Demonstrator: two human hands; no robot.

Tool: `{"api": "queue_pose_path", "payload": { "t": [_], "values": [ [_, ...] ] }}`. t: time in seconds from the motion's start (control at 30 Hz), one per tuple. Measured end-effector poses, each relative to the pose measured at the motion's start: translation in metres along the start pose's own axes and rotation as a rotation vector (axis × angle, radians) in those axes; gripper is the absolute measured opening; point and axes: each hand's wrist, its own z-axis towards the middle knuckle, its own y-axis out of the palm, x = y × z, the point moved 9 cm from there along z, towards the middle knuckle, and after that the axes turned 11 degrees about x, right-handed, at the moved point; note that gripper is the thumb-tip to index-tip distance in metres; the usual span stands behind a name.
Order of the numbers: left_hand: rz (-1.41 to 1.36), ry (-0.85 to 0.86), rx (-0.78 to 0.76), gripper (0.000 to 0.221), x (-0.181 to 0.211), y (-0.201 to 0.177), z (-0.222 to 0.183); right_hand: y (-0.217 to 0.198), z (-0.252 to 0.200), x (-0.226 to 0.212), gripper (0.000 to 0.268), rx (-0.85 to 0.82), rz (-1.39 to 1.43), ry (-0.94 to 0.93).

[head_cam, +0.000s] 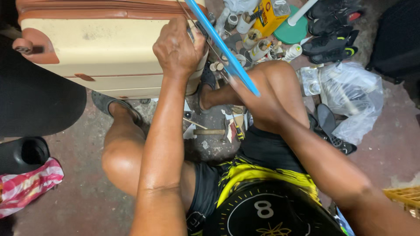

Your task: The person removes a broken wheel from a suitcase and uses a saw to cut into a replacement wheel assembly to prepare it for installation.

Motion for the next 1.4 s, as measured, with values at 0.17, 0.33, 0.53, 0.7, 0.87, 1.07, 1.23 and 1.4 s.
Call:
{"api": "queue_pose_path", "payload": {
  "t": [0.17, 0.33, 0.53, 0.7, 0.87, 1.07, 1.23, 1.4],
  "values": [
    [0.004, -0.013, 0.038, 0.023, 0.006, -0.010, 0.002, -0.074, -0.127, 0.008, 0.028, 0.000, -0.066, 0.140],
    [-0.012, -0.046, 0.013, 0.028, 0.014, -0.001, -0.004, -0.015, -0.007, 0.016, 0.025, -0.028, -0.055, 0.058],
    [-0.010, 0.002, 0.105, 0.024, -0.001, 0.000, 0.023, -0.020, -0.019, -0.010, 0.023, 0.011, -0.153, -0.290],
    [0.003, -0.016, 0.079, 0.025, 0.006, 0.001, 0.009, -0.073, -0.103, -0.004, 0.025, 0.058, -0.071, 0.028],
    [0.008, -0.017, 0.021, 0.028, 0.009, 0.014, -0.006, 0.005, 0.011, 0.030, 0.027, -0.044, -0.001, 0.042],
    [0.012, 0.000, 0.048, 0.022, -0.002, 0.007, -0.001, -0.039, -0.067, 0.053, 0.028, -0.032, 0.008, 0.211],
    [-0.001, 0.020, 0.053, 0.025, 0.008, 0.001, 0.010, -0.078, -0.121, 0.054, 0.032, -0.024, -0.079, 0.369],
    [0.045, -0.012, 0.061, 0.021, 0.013, -0.003, 0.001, 0.014, 0.017, 0.021, 0.033, -0.067, 0.088, 0.157]
  ]
}}
